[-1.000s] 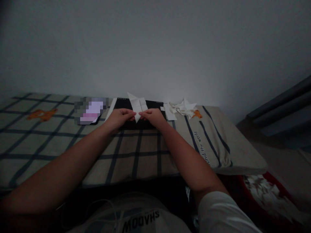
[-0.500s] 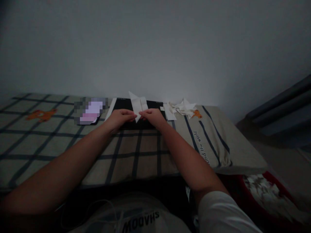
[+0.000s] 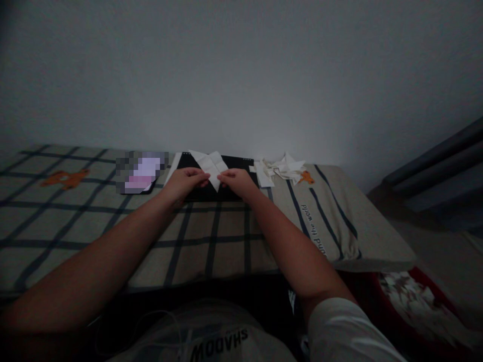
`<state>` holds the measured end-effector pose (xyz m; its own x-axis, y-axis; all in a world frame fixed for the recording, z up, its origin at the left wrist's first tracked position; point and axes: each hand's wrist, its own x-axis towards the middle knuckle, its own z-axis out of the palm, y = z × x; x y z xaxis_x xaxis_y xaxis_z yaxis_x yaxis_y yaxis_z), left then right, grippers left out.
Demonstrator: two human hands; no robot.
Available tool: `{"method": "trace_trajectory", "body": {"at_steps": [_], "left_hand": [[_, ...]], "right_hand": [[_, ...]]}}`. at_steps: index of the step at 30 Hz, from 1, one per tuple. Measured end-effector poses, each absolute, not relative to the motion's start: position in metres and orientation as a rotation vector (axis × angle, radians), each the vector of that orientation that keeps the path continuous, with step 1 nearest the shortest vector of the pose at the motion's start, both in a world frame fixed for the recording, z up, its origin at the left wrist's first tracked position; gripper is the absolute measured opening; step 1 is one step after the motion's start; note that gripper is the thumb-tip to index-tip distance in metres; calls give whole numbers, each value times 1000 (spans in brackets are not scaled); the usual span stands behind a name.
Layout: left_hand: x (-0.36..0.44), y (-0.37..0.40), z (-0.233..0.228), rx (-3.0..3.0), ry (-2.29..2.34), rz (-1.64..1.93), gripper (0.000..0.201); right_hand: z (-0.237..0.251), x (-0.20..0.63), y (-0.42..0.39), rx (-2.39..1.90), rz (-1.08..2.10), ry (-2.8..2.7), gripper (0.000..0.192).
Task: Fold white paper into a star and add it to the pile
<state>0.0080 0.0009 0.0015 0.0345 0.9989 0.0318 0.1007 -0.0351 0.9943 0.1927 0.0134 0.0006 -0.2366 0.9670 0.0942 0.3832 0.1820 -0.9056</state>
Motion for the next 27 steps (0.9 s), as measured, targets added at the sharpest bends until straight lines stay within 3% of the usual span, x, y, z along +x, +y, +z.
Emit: {"method": "trace_trajectory", "body": {"at_steps": [5, 8, 12, 19, 27], "left_hand": [[2, 6, 4, 1502, 1521, 1380, 40], [-4, 5, 7, 1914, 1627, 1546, 43], [-3, 0, 6, 2581, 1426, 1120, 25], [8, -5, -7, 2747, 1582, 669, 41], [8, -2, -13, 2687, 1629, 493, 51]], "right_hand": [[-2, 198, 19, -1324, 861, -1764, 20], [0, 201, 21, -1384, 868, -1817, 18], [1, 201, 22, -1360, 809, -1943, 19], [-14, 195, 25, -1415, 744, -1845, 29], [-16, 194, 25, -1331, 659, -2118, 17]]}}
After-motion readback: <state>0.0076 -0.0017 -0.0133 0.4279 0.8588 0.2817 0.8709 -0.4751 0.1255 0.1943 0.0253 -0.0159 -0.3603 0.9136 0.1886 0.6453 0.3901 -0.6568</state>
